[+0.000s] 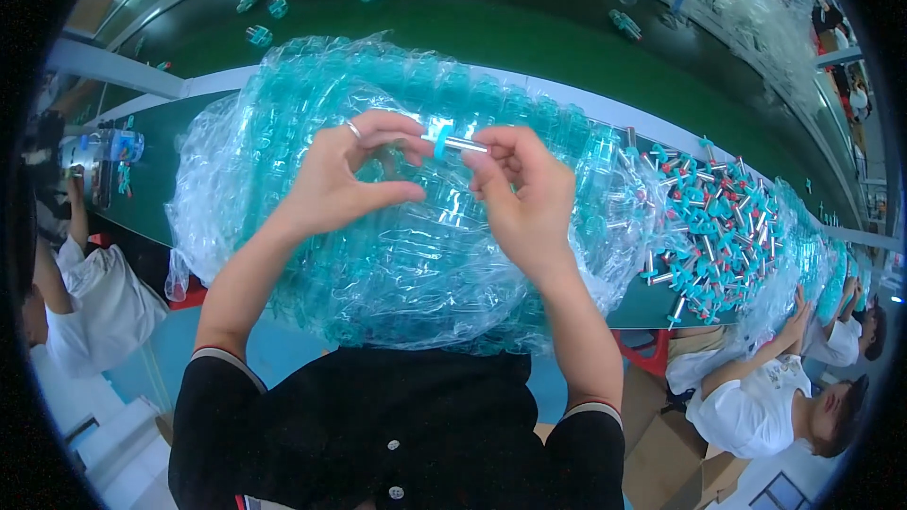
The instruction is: The person assembles small green and silver plastic components by hand at a factory workstation.
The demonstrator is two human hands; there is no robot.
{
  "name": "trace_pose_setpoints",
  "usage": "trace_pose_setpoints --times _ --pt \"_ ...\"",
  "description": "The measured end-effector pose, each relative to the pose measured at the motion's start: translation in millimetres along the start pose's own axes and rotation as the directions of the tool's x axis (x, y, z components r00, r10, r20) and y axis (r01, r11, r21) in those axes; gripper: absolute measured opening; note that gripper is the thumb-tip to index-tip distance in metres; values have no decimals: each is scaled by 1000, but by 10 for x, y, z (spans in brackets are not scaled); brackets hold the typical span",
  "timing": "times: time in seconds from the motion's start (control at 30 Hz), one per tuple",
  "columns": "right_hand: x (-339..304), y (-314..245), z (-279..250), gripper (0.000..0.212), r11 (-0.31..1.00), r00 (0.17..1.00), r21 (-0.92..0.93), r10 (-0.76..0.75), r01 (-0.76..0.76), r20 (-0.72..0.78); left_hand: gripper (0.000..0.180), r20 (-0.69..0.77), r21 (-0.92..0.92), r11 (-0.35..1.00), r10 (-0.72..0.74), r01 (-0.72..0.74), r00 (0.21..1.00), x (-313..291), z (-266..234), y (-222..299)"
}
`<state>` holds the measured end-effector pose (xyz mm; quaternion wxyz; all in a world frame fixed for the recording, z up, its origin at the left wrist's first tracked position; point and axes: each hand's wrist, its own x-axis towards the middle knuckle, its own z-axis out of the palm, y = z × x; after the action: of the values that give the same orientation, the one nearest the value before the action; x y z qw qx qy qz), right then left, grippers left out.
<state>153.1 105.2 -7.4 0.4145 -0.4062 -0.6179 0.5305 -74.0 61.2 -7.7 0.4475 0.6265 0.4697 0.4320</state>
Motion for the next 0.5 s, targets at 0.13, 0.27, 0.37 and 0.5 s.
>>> trace_pose_setpoints --times 0.13,0.27,0.37,0.5 --pt "-48 140 14 15 984 999 170 -52 51 5 55 4 229 973 14 -14 1000 40 -18 124" --pt "-57 153 13 13 982 984 -71 -173 176 50 50 4 238 971 -25 23 1000 16 72 76" --pt "-53 123 24 14 949 972 -219 -209 227 103 47 -10 290 957 -2 4 1000 -17 50 -2" --pt "-85 173 33 15 957 973 -184 -212 225 88 44 42 340 939 35 -47 999 -11 63 1"
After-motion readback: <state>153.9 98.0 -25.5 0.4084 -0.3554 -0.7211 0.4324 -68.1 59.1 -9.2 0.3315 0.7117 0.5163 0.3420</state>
